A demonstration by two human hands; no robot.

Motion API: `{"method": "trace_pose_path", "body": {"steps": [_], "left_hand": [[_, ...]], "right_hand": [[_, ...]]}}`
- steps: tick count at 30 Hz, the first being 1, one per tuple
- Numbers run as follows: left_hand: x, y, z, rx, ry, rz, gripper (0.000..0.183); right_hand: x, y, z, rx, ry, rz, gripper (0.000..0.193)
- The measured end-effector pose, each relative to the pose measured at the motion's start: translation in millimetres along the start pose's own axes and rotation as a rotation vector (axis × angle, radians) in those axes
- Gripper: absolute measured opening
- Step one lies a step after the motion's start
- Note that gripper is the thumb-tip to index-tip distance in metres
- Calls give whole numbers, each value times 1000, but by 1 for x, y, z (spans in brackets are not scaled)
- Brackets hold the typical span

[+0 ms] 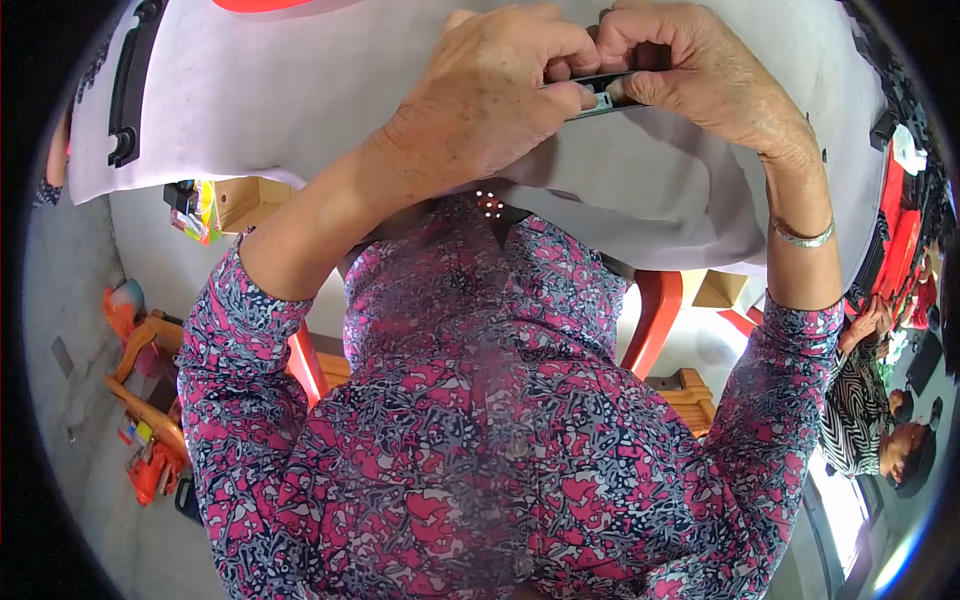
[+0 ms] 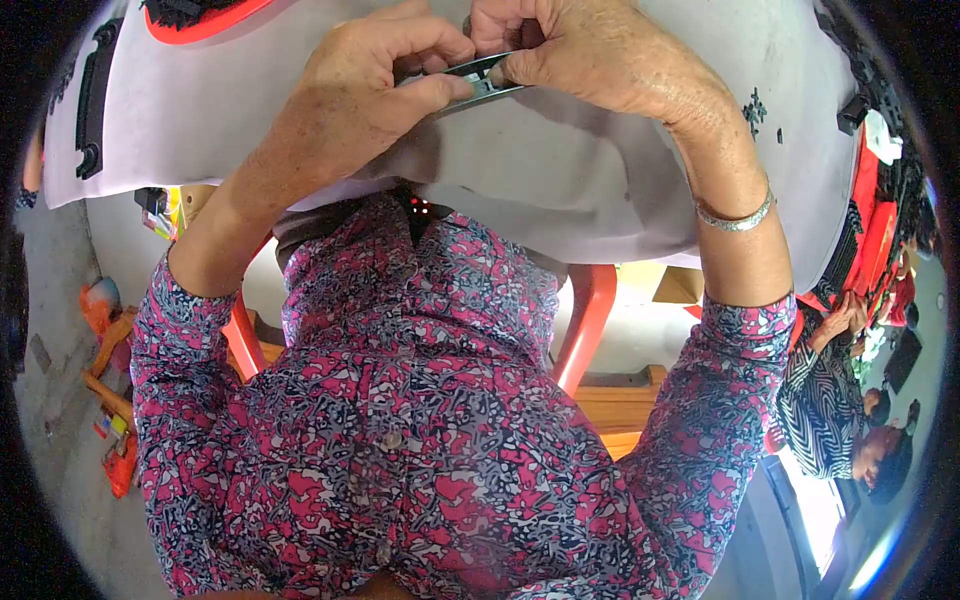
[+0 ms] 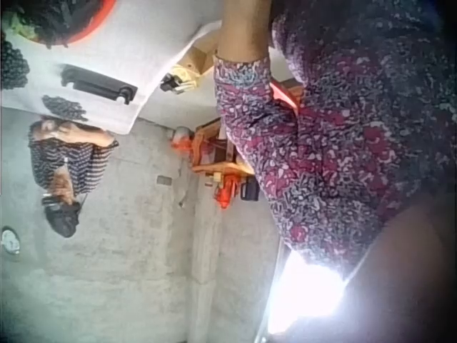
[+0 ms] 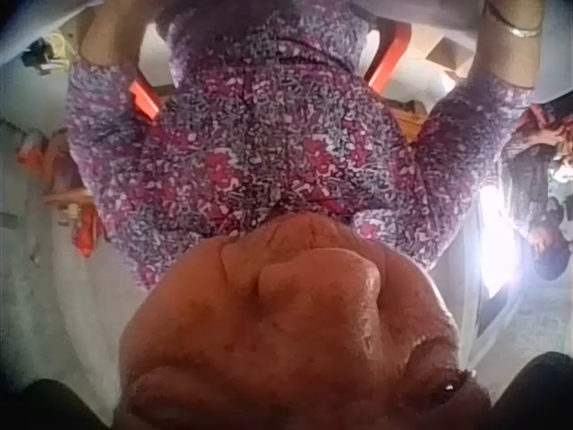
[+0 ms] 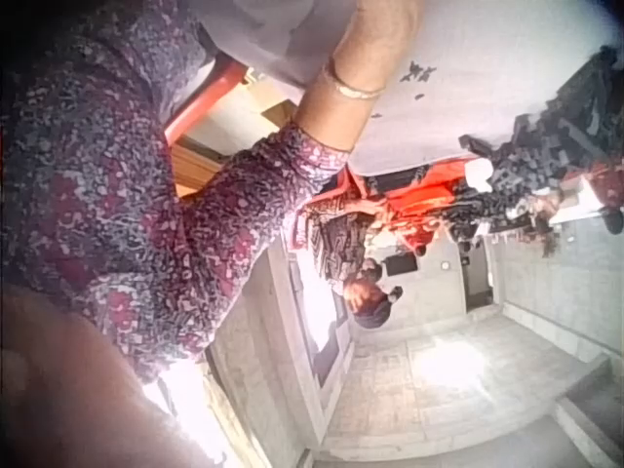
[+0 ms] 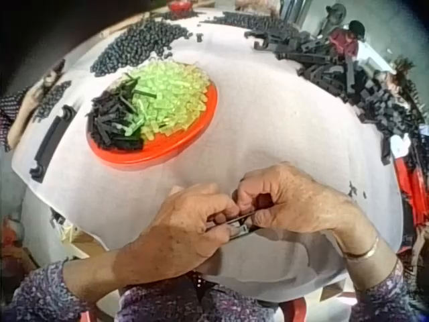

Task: The person assembles small components into a larger black plastic housing by hand, taking green components, small pins, and plastic rollers from a red tray and inserting them into the housing.

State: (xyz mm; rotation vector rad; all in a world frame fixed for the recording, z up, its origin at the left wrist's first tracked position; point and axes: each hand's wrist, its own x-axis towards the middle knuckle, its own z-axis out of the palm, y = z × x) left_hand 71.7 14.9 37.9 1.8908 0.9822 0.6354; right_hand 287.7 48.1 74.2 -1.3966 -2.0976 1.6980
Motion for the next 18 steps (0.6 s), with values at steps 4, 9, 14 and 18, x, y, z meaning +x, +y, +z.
{"method": "trace_pose_path", "body": {"steps": [4,9,14,18], "left_hand": [[-1,-4,4,28,8,6,11],[-1,-5,4,6,14,7,12],[-1,-1,2,-77,-3,-51,12],[-2,-4,4,-29,28,5,12]], "right_hand": [[1,7,0,-76,26,-125,13],[0,11,0,-99,19,-170,14],[0,17,3,-77,44,-235,15],[1,14,6,-186,80,-209,15]]}}
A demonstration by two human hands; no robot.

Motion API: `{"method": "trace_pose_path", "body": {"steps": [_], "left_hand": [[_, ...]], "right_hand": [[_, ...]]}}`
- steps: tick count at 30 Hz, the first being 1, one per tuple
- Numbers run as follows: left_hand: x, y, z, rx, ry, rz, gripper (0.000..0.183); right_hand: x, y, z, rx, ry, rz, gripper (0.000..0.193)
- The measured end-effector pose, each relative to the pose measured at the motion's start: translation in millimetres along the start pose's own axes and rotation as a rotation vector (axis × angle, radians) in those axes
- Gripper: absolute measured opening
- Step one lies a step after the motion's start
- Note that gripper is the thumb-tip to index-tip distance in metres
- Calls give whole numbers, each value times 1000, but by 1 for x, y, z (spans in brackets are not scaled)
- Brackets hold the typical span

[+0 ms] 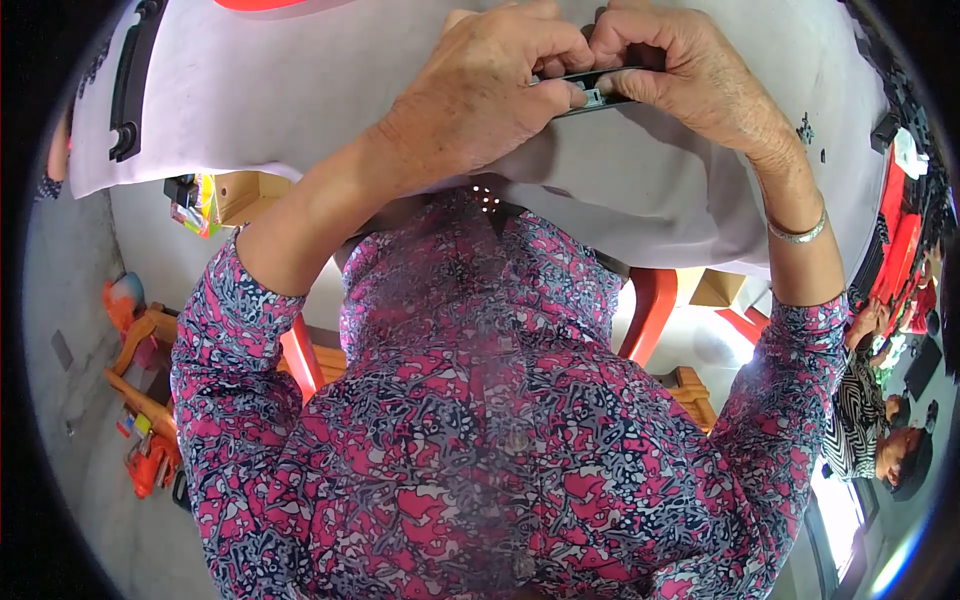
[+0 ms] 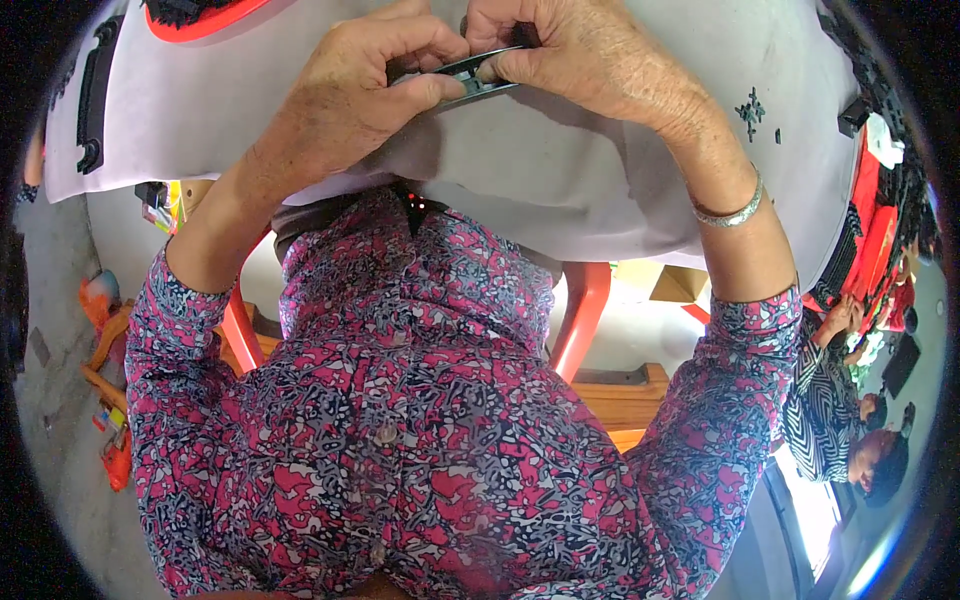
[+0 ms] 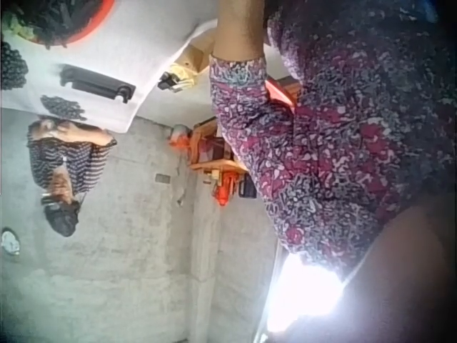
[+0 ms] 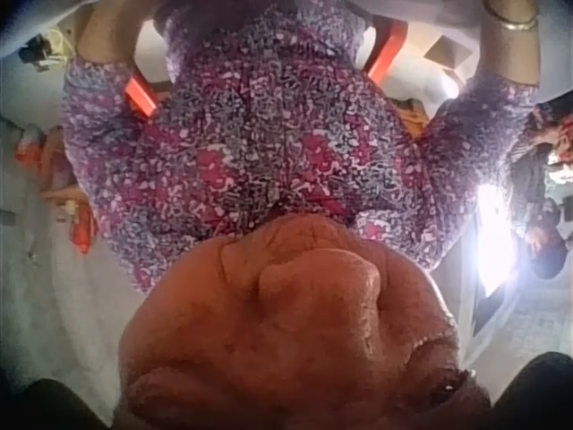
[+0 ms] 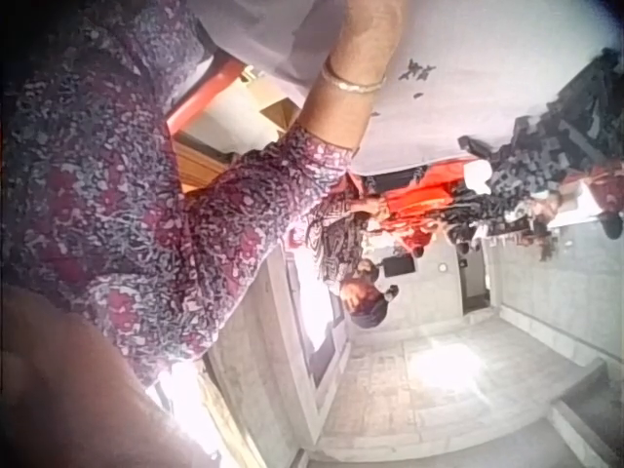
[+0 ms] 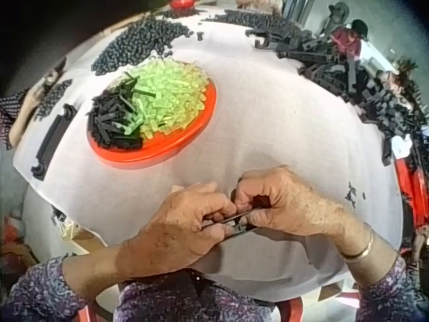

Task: The person assembles small components into a larger black plastic housing by hand, taking green components, small pins, and plastic rollers from a red tray and inserting them into the housing.

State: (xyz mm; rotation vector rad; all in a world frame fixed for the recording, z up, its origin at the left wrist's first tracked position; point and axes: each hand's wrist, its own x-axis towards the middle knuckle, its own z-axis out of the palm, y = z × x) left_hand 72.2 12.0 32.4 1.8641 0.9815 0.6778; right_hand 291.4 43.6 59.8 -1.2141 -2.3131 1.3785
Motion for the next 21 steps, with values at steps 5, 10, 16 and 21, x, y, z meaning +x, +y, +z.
{"method": "trace_pose_path", "body": {"steps": [5,10,16,21], "left_hand": [[-1,0,-1,-23,-9,3,12],[-3,-2,1,-71,-24,-22,12],[-6,-2,8,13,-4,9,12],[-7,7,6,-82,25,-143,11]], "right_hand": [[0,-1,3,-13,23,-42,16],[-1,-2,2,-20,33,-61,16],[-5,0,7,-2,25,-17,13],[-2,3,11,18,44,-54,11]]}}
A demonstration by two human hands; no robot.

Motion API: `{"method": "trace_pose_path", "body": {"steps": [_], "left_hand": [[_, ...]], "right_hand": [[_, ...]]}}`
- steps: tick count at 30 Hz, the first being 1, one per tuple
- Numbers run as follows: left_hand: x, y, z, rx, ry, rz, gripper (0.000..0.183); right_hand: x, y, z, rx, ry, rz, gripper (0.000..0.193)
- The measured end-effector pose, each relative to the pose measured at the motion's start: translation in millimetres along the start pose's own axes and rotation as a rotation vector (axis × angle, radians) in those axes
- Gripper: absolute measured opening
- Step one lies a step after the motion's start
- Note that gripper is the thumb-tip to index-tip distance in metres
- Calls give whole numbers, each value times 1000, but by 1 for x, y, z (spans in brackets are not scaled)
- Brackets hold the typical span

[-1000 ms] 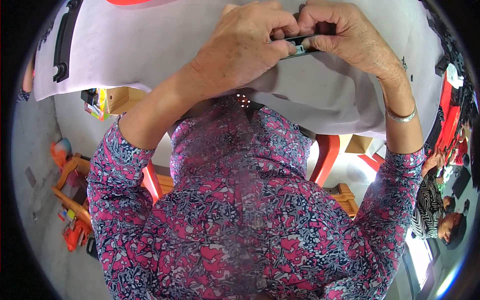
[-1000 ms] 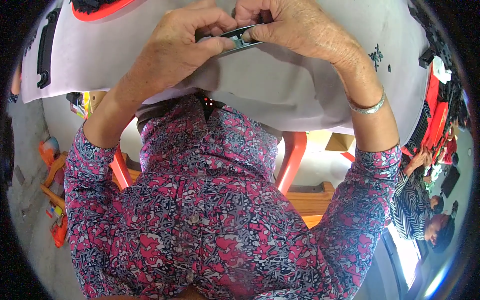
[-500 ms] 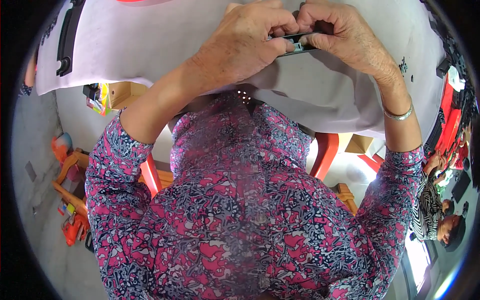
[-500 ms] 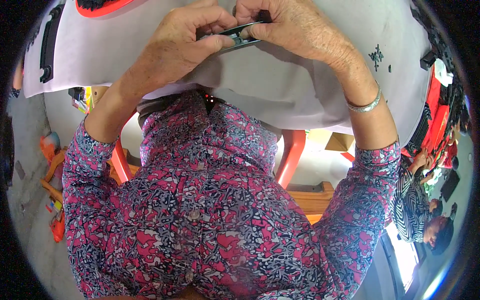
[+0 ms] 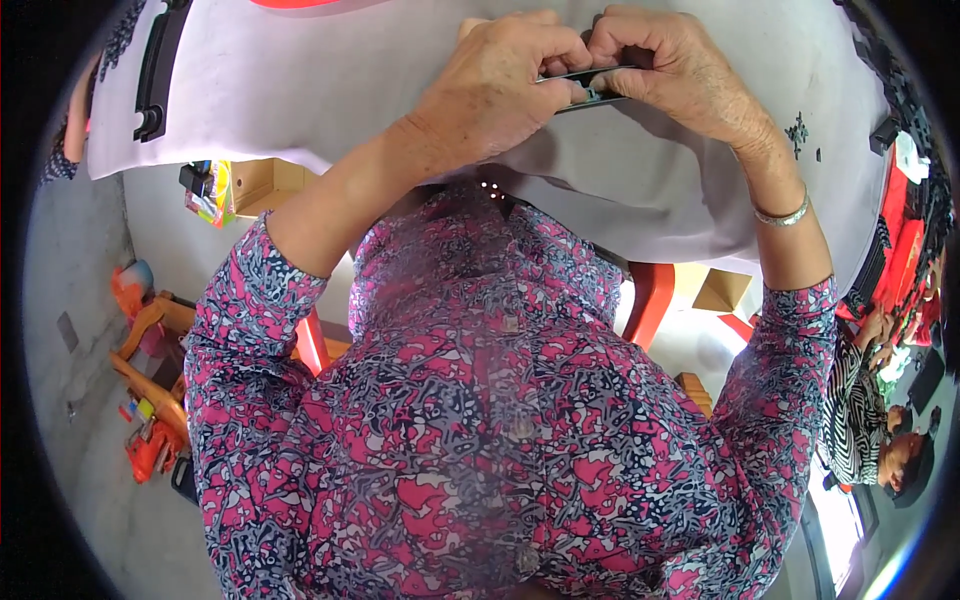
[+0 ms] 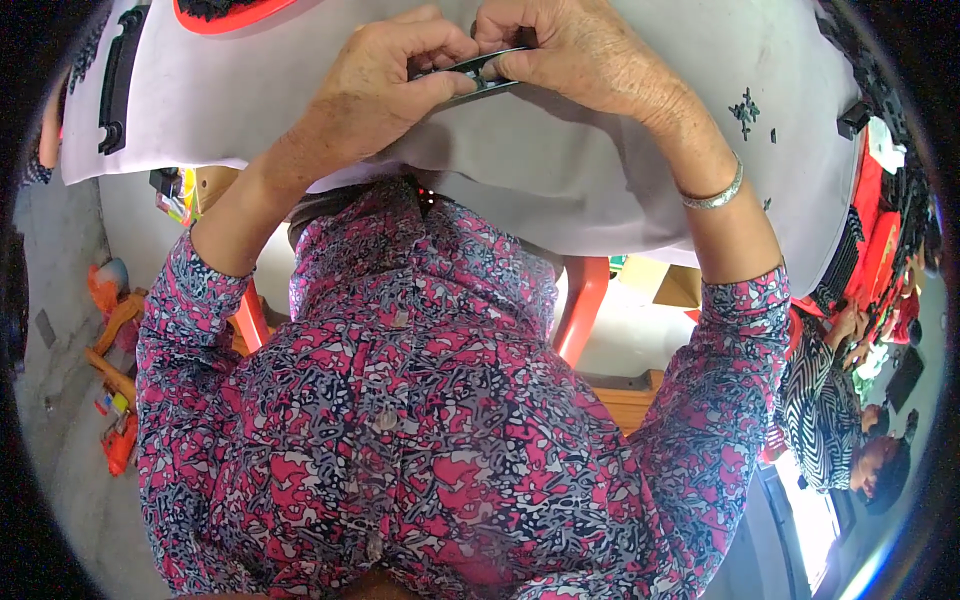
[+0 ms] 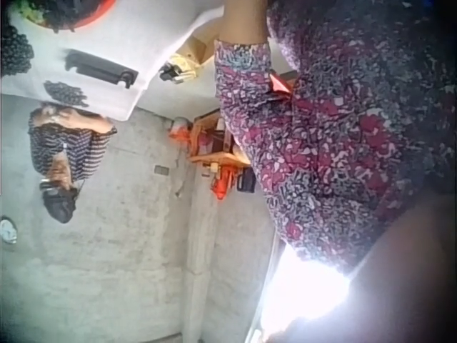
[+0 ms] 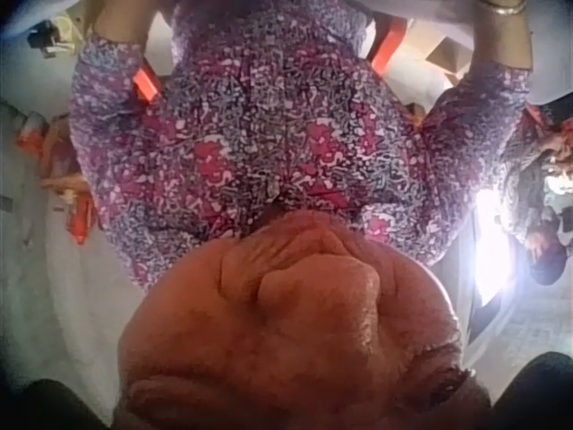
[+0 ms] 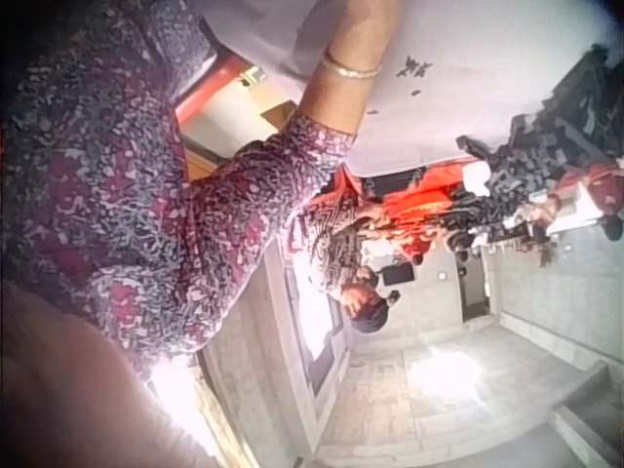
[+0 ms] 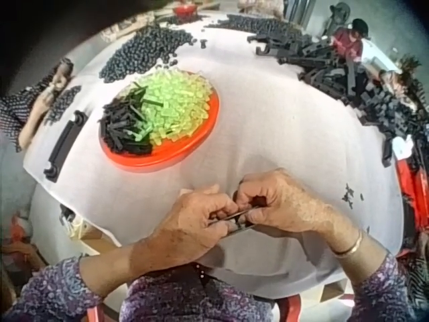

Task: The person assembles small components into a larger black plastic housing by hand, taking green components, small pins, and plastic rollers from a red tray and inserting them into the housing.

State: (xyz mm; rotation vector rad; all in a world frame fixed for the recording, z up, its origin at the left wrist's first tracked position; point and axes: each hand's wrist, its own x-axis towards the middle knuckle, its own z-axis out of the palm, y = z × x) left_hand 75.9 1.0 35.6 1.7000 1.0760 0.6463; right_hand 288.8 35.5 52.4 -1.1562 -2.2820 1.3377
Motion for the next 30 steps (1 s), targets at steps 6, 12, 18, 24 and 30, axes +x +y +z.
{"method": "trace_pose_path", "body": {"steps": [6,12,18,24,30], "left_hand": [[1,-16,7,82,153,601,12],[4,-4,3,-12,-37,109,13],[2,4,-6,-55,-87,-20,10],[-13,0,-31,103,-103,73,15],[-18,7,-39,62,-178,-94,17]], "right_hand": [[0,1,0,-53,-2,-32,12],[-2,6,2,44,0,7,13],[-2,6,2,86,-5,25,12],[0,5,4,114,23,-18,11],[-1,-1,6,223,5,66,11]]}}
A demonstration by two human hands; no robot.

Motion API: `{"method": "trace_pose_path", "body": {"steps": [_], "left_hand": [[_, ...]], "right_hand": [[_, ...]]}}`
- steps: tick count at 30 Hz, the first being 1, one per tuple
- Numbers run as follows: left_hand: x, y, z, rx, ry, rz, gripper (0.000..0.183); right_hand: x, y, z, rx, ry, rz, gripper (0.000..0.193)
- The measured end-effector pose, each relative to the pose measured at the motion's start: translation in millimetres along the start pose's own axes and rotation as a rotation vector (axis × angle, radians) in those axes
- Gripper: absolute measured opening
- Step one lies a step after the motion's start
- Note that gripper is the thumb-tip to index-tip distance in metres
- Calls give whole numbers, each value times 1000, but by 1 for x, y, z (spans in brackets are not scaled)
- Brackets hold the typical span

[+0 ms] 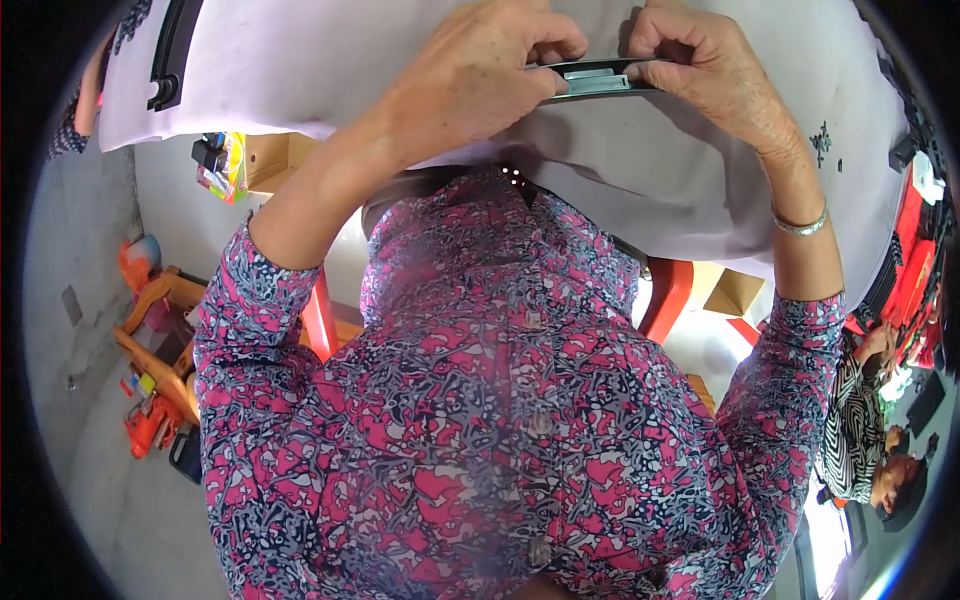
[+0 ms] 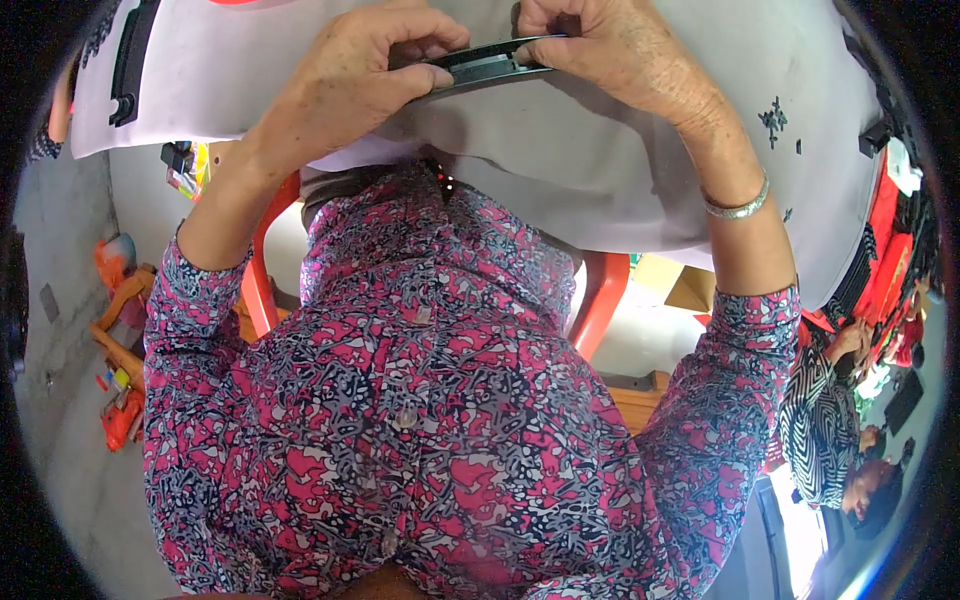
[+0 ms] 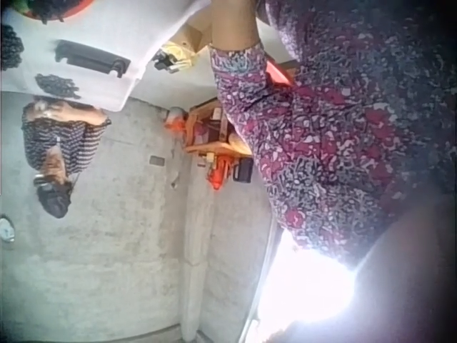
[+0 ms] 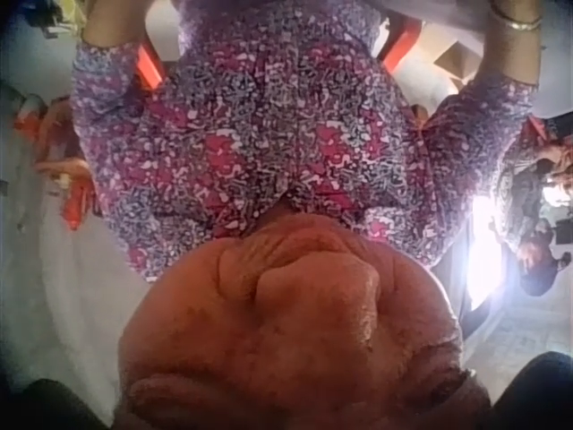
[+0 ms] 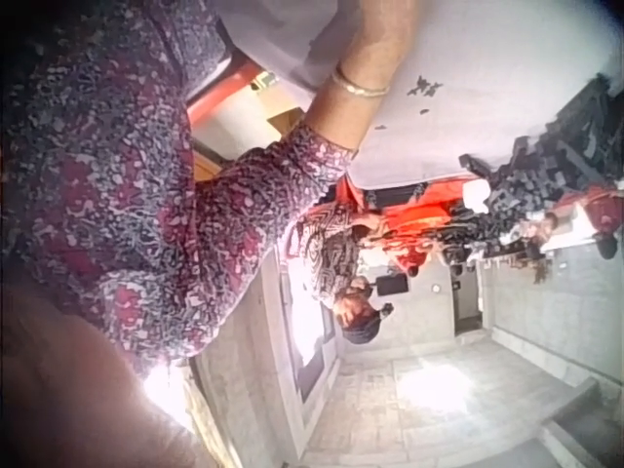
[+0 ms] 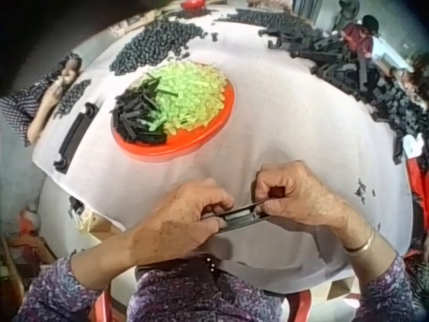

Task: The person assembles small components into a larger black plastic housing by hand, taking green components, small pins, and plastic rollers from a red tray and inserting them into the housing.

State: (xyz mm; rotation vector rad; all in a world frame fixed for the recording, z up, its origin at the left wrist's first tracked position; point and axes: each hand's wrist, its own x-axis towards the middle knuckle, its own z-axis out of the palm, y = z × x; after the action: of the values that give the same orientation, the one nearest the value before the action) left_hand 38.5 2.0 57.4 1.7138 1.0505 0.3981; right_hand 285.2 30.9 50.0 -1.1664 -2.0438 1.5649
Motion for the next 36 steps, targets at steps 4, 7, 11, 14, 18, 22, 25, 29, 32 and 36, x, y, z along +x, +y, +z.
{"method": "trace_pose_path", "body": {"steps": [4,7,11,14,18,22,25,29,32,36], "left_hand": [[0,-1,2,-8,43,28,17],[-3,-6,-1,-14,32,10,17],[0,-3,1,-55,23,59,16],[-2,-7,2,-26,58,102,16],[-4,-8,2,-77,63,33,15],[-2,-8,1,-69,34,54,15],[-3,-9,2,-3,61,113,15],[1,-4,5,-69,59,62,14],[-5,-7,3,-71,102,11,13],[4,-2,4,-28,60,78,14]], "right_hand": [[28,40,13,529,-85,-980,12],[1,-4,1,3,-28,19,13],[29,49,16,400,-66,-506,13],[44,69,26,699,-129,-1040,13],[1,31,-5,-37,-74,-41,11],[-2,24,0,-60,-29,-53,15],[-3,25,-3,-68,-39,-44,14],[28,60,16,349,-89,-534,12],[17,15,12,420,-91,-513,12],[39,54,27,674,-96,-1000,12]]}}
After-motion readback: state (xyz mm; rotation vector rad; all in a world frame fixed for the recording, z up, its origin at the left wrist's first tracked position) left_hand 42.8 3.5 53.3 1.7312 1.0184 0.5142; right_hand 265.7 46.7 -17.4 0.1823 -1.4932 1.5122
